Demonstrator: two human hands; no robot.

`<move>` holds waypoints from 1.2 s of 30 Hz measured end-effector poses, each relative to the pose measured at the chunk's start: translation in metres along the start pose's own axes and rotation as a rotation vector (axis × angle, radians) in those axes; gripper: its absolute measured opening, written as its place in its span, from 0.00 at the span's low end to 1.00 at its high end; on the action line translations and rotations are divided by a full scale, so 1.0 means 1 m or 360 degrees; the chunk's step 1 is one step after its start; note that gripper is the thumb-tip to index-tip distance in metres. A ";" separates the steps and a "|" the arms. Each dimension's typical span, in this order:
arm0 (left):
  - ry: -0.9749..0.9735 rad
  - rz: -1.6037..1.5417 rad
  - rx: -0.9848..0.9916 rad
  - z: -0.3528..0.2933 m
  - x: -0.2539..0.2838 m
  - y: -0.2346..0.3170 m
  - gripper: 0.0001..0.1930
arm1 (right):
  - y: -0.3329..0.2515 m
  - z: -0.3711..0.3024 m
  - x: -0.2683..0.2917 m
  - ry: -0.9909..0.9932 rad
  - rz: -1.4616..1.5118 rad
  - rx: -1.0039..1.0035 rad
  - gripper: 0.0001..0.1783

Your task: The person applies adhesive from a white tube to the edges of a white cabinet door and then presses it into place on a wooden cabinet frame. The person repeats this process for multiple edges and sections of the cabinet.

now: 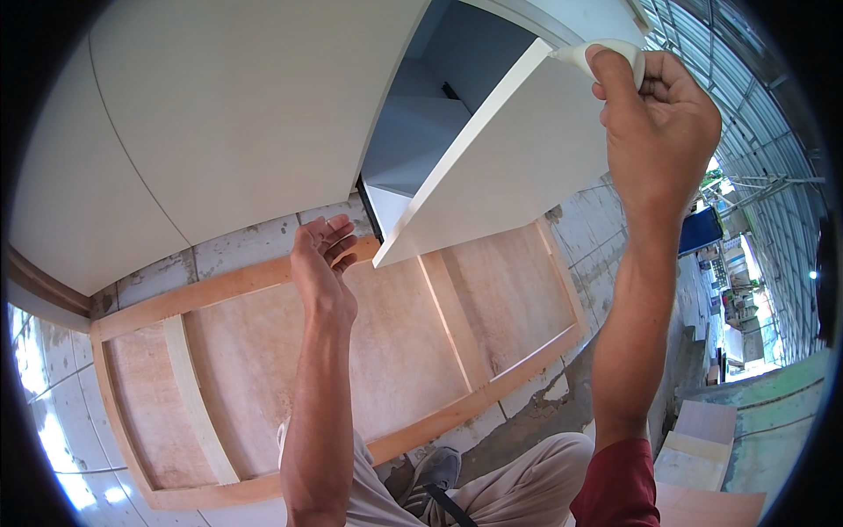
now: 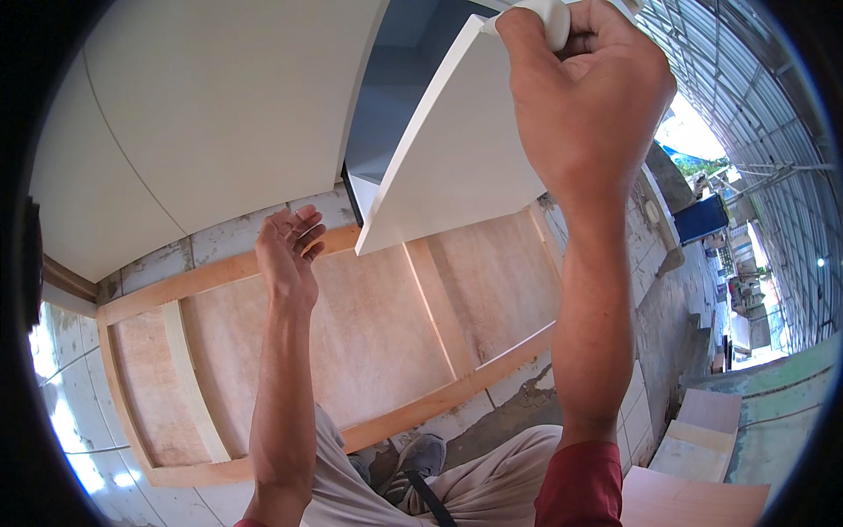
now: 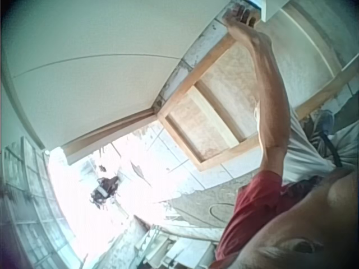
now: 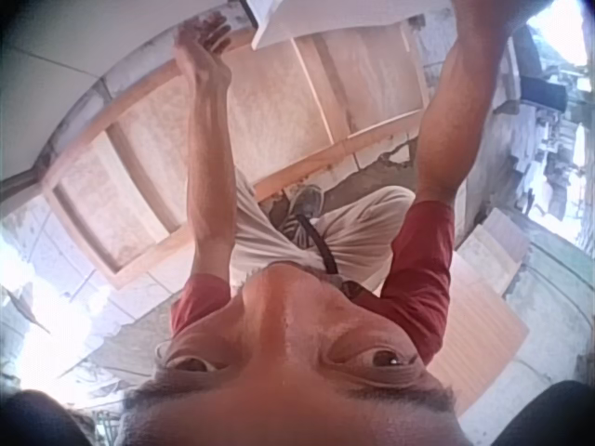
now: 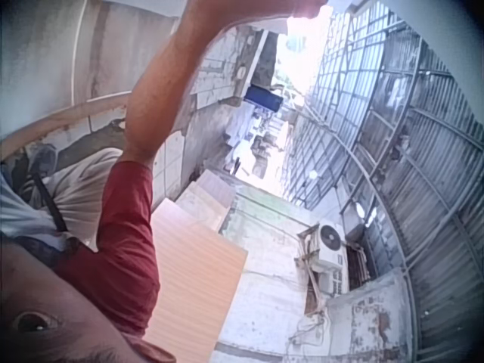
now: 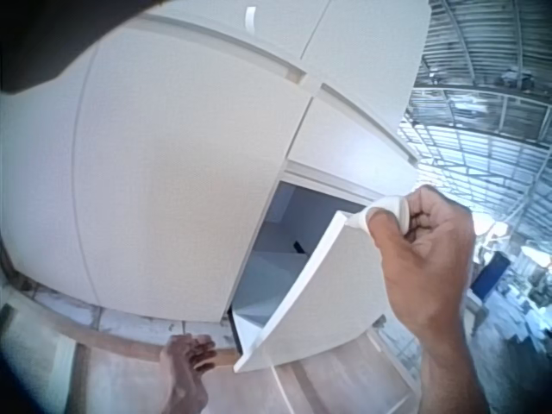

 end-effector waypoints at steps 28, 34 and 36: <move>0.0007 -0.0046 -0.0029 -0.005 -0.003 0.006 0.18 | 0.010 -0.022 -0.011 0.0197 0.0283 0.0154 0.11; -0.0014 -0.0050 -0.0034 -0.005 -0.004 0.004 0.18 | 0.008 -0.017 -0.009 0.0185 0.0368 0.0134 0.11; -0.0016 -0.0053 -0.0027 -0.006 -0.004 0.004 0.18 | 0.008 -0.020 -0.009 0.0153 0.0342 0.0080 0.11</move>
Point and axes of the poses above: each hand's wrist, its own z-axis towards the middle knuckle, its own x-axis out of the back of the hand, y = z × x, the point moved 6 cm from there along z, towards the middle knuckle, and after that the axes turned 11 degrees about -z, right-handed, at the moved point
